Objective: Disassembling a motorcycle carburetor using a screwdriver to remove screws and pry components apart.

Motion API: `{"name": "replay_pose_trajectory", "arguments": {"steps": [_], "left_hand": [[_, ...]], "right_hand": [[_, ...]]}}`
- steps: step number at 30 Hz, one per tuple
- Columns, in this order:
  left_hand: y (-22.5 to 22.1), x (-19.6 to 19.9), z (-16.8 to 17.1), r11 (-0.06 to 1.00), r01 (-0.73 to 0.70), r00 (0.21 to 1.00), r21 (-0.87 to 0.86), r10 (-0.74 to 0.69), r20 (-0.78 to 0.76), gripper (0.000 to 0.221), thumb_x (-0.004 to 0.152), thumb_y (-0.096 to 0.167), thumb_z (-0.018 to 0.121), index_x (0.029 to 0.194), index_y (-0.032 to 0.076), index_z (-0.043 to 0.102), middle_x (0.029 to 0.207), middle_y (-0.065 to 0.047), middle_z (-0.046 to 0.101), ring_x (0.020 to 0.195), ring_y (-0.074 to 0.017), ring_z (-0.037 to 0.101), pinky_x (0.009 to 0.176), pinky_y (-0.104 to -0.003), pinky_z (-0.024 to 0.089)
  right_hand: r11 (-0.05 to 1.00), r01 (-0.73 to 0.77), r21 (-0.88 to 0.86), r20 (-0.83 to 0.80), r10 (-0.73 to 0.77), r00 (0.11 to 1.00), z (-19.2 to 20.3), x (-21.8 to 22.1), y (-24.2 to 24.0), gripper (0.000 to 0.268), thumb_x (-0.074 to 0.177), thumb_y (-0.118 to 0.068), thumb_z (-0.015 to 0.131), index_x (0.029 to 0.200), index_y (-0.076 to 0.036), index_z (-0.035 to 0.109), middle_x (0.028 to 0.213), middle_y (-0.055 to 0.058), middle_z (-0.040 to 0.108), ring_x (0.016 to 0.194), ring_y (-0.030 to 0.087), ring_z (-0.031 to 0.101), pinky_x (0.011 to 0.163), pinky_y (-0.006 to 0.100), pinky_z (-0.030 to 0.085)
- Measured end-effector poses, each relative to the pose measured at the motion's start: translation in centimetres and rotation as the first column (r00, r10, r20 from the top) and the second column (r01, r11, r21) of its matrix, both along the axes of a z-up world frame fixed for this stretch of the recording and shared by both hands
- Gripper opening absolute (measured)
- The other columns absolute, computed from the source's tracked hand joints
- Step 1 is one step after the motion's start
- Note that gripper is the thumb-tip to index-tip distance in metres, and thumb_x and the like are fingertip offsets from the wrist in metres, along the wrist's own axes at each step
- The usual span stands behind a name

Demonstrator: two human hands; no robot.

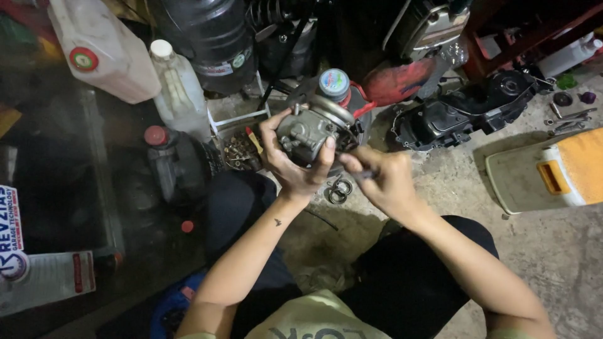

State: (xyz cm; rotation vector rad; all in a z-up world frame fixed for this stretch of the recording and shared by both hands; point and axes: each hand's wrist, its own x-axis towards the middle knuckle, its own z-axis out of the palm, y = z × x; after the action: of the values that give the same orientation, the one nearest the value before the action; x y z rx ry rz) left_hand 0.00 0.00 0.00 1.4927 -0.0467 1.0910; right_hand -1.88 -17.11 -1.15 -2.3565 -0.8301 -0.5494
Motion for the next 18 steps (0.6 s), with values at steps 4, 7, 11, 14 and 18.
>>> {"name": "replay_pose_trajectory", "arguments": {"steps": [4,7,11,14,18], "left_hand": [[0.1,-0.2,0.1,1.000,0.023,1.000,0.018,-0.022,-0.016,0.064,0.069,0.045,0.079,0.111,0.000,0.062,0.097,-0.014,0.073,0.092,-0.0282,0.074,0.084,-0.035,0.056],[0.0,0.0,-0.1,0.999,0.018,1.000,0.027,-0.017,-0.014,0.066,0.068,0.046,0.080,0.112,0.001,0.062,0.096,-0.015,0.072,0.092,-0.0297,0.074,0.084,-0.037,0.056],[-0.1,0.2,-0.2,0.999,0.051,0.999,0.002,-0.051,-0.006,0.065,0.070,0.045,0.079,0.113,0.000,0.061,0.098,-0.015,0.074,0.094,-0.0276,0.074,0.085,-0.036,0.056],[-0.1,-0.1,-0.9,0.998,0.058,0.998,-0.004,-0.058,-0.019,0.063,0.069,0.042,0.081,0.112,0.000,0.061,0.097,-0.015,0.074,0.094,-0.0268,0.074,0.085,-0.035,0.056],[0.0,0.0,-0.9,1.000,0.025,0.999,0.016,-0.024,-0.022,0.064,0.069,0.045,0.080,0.112,0.001,0.062,0.095,-0.015,0.074,0.092,-0.0280,0.075,0.082,-0.036,0.057]], "right_hand": [[0.922,0.100,0.373,-0.496,0.107,0.862,3.5,-0.4,1.7,0.035,0.097,-0.023,0.063,0.065,-0.011,0.063,0.043,0.002,0.049,0.045,0.012,0.042,0.047,0.028,0.039],[0.988,0.005,0.154,-0.201,0.026,0.979,3.7,-0.6,0.8,0.021,0.097,-0.026,0.067,0.083,-0.011,0.067,0.049,0.005,0.057,0.047,0.019,0.052,0.049,0.033,0.046],[0.977,0.032,-0.213,0.349,0.045,0.936,1.6,-0.2,-0.5,0.007,0.098,-0.018,0.068,0.100,-0.012,0.070,0.065,0.005,0.065,0.057,0.021,0.067,0.052,0.033,0.052],[0.983,0.078,-0.167,0.291,-0.027,0.956,-0.2,-0.1,-0.2,0.008,0.098,-0.021,0.069,0.097,-0.013,0.070,0.060,0.004,0.063,0.049,0.020,0.064,0.049,0.032,0.052],[0.959,0.090,0.269,-0.384,0.021,0.923,2.0,-0.5,1.7,0.017,0.099,-0.019,0.064,0.089,-0.011,0.074,0.046,0.007,0.054,0.040,0.020,0.047,0.047,0.033,0.042]]}}
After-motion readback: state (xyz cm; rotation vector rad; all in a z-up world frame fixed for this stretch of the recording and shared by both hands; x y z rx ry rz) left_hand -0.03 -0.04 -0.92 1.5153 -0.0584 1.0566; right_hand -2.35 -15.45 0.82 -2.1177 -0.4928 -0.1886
